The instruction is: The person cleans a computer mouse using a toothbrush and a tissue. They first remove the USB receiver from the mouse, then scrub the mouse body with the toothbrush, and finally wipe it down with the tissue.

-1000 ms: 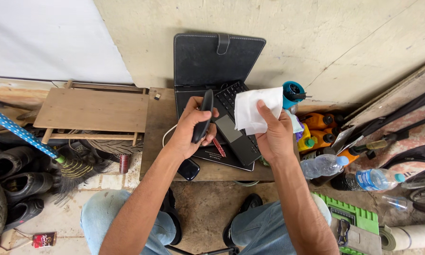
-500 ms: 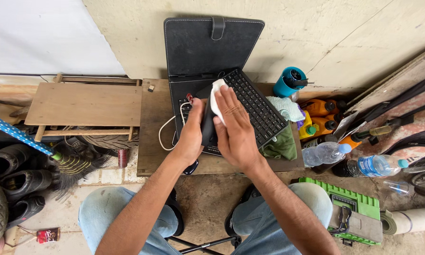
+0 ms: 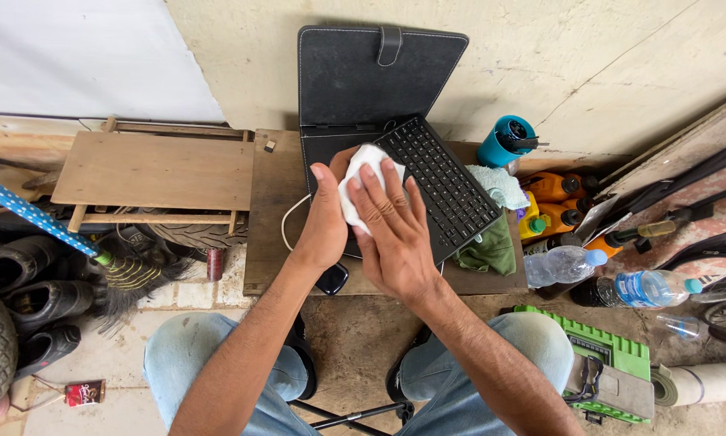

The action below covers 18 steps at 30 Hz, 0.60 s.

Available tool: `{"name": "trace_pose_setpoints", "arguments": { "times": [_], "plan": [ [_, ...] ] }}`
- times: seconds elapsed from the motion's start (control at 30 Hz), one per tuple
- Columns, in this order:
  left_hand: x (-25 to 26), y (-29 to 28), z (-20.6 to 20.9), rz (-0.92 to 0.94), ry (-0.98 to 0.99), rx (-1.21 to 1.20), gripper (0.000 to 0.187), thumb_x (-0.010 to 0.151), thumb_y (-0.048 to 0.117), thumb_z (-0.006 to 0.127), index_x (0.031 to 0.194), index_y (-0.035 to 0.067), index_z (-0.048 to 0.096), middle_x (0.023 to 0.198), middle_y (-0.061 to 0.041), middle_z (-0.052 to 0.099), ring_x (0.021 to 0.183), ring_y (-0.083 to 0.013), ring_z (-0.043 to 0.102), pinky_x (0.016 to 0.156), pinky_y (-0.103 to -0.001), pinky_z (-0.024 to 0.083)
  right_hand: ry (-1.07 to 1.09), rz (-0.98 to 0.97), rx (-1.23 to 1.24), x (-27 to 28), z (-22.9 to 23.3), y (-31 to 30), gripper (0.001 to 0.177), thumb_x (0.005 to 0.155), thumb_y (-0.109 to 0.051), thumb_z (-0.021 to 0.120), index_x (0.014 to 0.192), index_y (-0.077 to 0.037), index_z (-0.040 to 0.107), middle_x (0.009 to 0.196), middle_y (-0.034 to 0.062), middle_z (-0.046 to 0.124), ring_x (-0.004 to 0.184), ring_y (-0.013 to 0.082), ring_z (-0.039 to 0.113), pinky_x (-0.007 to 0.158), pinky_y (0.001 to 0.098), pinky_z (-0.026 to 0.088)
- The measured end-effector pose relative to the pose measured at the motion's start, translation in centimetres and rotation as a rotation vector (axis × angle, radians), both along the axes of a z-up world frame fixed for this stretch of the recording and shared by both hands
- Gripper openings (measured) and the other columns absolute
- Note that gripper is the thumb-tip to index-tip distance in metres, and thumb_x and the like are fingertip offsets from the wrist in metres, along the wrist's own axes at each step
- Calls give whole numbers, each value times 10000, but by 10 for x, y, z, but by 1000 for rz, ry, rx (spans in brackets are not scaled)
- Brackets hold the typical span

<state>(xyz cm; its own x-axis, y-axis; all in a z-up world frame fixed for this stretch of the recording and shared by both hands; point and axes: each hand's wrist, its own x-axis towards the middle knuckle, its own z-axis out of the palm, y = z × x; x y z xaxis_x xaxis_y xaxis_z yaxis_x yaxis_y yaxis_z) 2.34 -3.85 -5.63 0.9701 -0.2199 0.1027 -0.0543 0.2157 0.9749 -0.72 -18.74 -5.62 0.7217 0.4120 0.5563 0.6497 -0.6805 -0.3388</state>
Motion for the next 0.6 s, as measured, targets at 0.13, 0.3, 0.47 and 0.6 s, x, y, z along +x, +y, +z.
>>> {"name": "trace_pose_setpoints", "arguments": {
  "times": [0.13,0.3,0.47,0.6],
  "plan": [
    [-4,-2,-2,33,-114,60,975,993,772,51,1570,43,344,1541,-168,492,1467,-265,452,1210,-382,362,27,-27,28,10,13,0,510,1075,-111,533,1579,-103,454,1682,118,368,1605,357,262,1311,617,216],
    [-7,-4,0,11,-10,3,982,988,764,75,1512,25,453,1215,-148,636,1068,-207,646,881,-349,552,168,-64,143,32,19,-8,454,1126,-155,476,1576,-102,447,1660,133,428,1595,348,318,1316,557,266],
    [-2,-3,9,9,98,-189,883,993,723,143,1422,26,473,955,-100,661,676,-137,683,542,-256,596,279,-18,271,33,12,-14,482,1141,-212,423,1602,-81,366,1657,148,415,1588,334,339,1318,475,324],
    [1,3,5,73,143,-200,826,971,706,158,1355,51,483,958,-76,661,674,-114,690,463,-230,589,177,-15,108,17,0,-6,512,1138,-198,436,1628,-91,333,1704,153,316,1609,349,235,1316,556,232]
  ]
}}
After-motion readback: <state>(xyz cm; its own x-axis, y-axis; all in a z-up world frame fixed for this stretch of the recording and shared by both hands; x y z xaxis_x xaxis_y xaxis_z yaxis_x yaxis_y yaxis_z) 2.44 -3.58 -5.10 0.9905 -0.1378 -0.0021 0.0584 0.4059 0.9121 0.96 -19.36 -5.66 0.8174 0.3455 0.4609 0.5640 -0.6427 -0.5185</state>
